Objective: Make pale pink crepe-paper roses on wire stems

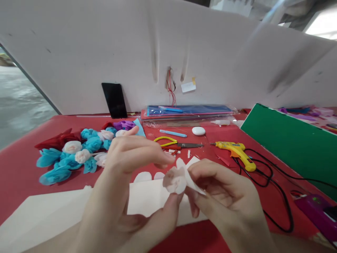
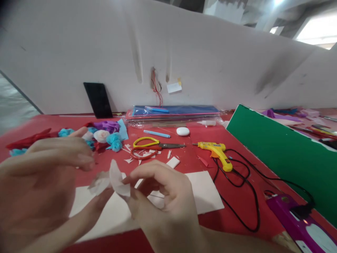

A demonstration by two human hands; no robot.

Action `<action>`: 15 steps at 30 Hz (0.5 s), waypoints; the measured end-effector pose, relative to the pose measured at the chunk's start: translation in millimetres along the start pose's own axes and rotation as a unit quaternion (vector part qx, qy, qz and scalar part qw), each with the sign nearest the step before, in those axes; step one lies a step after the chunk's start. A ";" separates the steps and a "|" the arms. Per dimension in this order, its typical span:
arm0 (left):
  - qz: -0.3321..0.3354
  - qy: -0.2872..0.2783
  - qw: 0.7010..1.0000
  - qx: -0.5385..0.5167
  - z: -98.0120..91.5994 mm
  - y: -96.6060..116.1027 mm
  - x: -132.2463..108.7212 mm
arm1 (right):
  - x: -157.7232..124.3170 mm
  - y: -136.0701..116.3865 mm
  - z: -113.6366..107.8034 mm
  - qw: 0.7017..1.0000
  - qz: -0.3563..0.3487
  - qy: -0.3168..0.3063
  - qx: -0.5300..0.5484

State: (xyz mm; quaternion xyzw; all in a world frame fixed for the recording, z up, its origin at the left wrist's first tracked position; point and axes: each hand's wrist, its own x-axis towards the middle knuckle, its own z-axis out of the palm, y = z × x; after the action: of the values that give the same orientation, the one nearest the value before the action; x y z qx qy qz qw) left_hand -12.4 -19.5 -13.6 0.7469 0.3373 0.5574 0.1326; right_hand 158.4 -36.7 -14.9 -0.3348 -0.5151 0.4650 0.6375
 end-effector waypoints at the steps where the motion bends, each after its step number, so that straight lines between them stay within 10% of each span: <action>1: 0.006 -0.006 1.000 0.009 0.0 0.8 0.5 | -0.6 2.2 0.1 1.000 -0.007 -0.002 -0.002; 8: 0.021 -0.035 0.998 0.046 1.1 0.6 7.6 | 0.7 -4.5 4.8 0.995 -0.025 0.008 -0.101; 15: -0.042 -0.062 0.995 0.069 3.5 1.4 12.0 | 2.6 -8.5 -2.5 0.928 -0.214 0.007 -0.305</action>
State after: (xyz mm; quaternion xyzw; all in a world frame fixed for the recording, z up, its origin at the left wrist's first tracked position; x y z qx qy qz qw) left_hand -6.8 -12.1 -5.1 0.7726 0.3972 0.4792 0.1250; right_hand 163.1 -37.1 -6.9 -0.3975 -0.6871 0.1356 0.5928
